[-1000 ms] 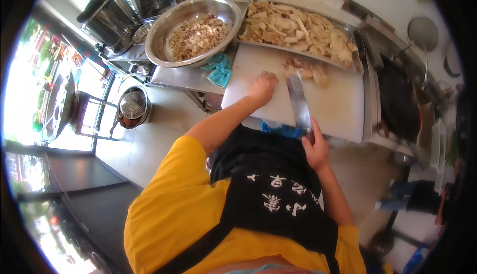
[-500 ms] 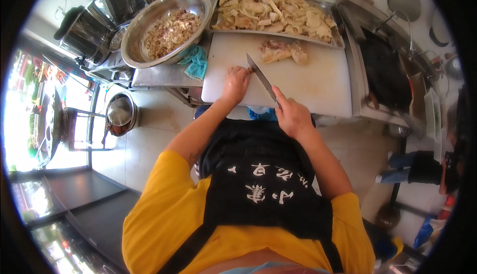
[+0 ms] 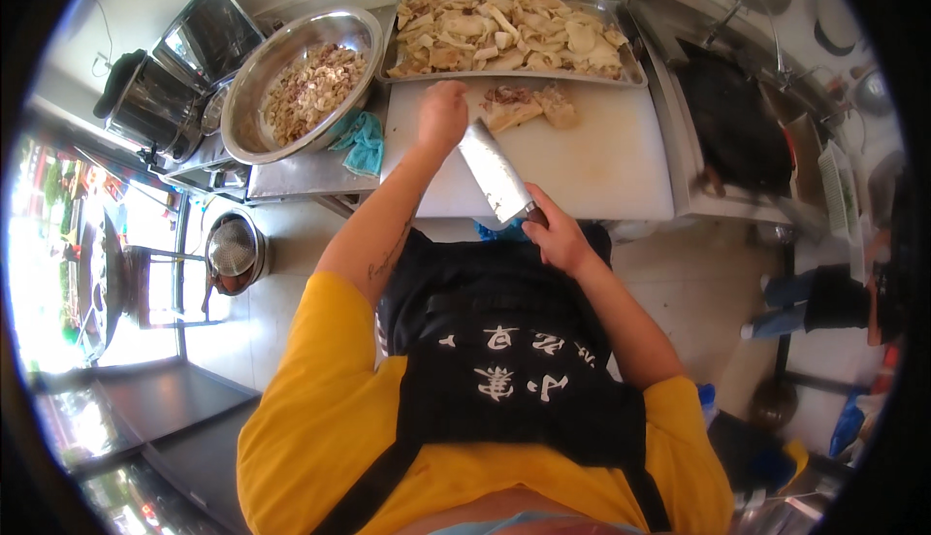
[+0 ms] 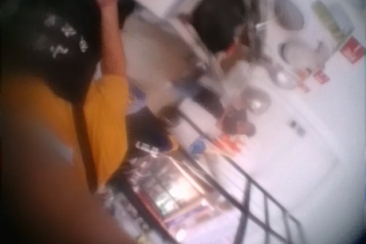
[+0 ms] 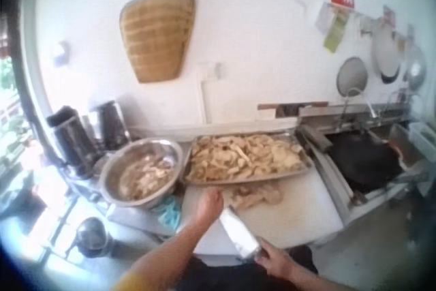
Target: The person uses a cleaver to chop cooked meat on a white cutting board. They repeatedly slice the meat into smaller pieces and transfer them into a metal bowl. The person occasionally adjusts the meat pieces on the board to continue chopping.
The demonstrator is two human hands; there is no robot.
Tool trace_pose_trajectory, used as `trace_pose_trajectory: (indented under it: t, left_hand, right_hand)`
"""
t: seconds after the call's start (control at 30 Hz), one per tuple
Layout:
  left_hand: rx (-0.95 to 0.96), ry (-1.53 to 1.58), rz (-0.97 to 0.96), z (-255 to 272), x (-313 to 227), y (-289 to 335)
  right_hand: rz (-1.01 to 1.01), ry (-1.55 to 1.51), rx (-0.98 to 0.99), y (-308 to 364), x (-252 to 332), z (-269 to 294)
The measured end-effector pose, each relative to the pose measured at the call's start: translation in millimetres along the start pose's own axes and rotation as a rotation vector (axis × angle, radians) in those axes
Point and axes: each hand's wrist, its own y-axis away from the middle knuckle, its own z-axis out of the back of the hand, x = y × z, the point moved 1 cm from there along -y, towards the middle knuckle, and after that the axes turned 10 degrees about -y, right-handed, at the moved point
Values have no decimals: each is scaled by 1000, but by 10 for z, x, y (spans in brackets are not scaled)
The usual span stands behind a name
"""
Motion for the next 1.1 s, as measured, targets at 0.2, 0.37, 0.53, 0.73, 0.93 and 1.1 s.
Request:
trace_pose_trajectory:
  t: [0.2, 0.37, 0.53, 0.73, 0.93, 1.1]
  left_hand:
    - [406, -158, -148, -503, -512, -360]
    - [507, -304, -85, -693, -602, -333]
    - [419, -151, -6, -341, -277, 77]
    - [314, -111, -329, 333, -71, 848]
    - [32, -128, 20, 465, -169, 1224]
    - [40, 70, 64, 379, -62, 1179]
  right_hand:
    - [-69, -164, -99, 309, -57, 135]
    - [-111, -214, -104, 475, -205, 216]
    - [-58, -205, -102, 512, -263, 220]
    - [4, 97, -124, 497, -151, 160]
    - [376, 589, -129, 234, 137, -52]
    - [394, 859, -73, -16, 371, -240]
